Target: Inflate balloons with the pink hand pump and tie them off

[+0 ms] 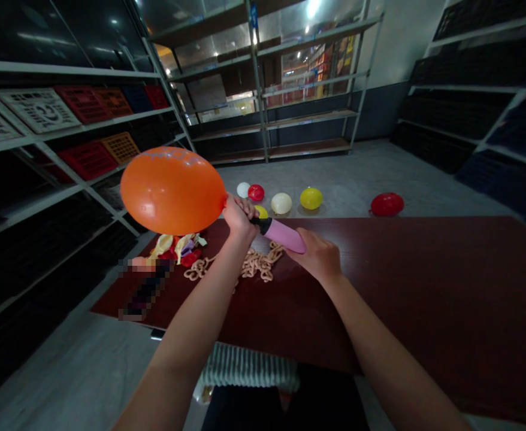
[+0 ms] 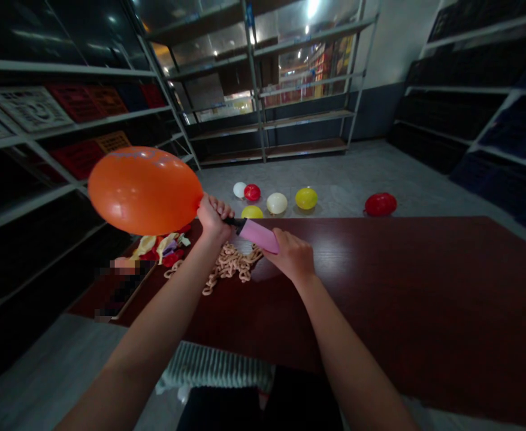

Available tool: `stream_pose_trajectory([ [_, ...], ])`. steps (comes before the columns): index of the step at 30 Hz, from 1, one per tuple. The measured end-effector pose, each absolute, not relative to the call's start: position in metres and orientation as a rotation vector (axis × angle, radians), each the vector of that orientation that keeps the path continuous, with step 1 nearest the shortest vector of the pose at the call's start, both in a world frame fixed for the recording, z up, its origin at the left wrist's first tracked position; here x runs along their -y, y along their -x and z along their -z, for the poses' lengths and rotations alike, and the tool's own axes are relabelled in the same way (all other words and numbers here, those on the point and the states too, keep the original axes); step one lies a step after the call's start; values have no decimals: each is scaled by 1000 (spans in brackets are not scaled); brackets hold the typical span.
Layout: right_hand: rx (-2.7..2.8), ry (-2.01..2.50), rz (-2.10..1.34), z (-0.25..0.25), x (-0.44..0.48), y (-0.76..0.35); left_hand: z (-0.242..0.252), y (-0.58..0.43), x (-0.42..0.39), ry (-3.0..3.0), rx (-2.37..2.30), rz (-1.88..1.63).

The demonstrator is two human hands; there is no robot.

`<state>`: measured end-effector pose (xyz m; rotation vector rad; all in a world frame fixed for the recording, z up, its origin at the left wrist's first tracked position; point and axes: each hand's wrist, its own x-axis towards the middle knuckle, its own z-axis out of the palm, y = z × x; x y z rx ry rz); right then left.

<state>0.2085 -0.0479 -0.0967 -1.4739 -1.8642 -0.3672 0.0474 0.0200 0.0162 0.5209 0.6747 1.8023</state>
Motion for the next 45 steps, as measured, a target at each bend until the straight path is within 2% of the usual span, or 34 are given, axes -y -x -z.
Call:
stream_pose_trajectory([
  [20, 2142, 1164, 759, 108, 54, -199, -3, 96, 23, -309, -712, -2037],
  [26, 2125, 1178, 717, 101, 58, -180, -27, 120, 26, -324, -726, -2052],
  [35, 1889, 1316, 433, 110, 57, -183, -80, 63, 5, -667, -602, -2019],
  [40, 1814, 1430, 339, 112, 50, -205, -76, 8, -15, -708, -598, -1963],
  [45, 1720, 1502, 281, 107, 48, -209, -51, -53, -26, -762, -595, -1867],
])
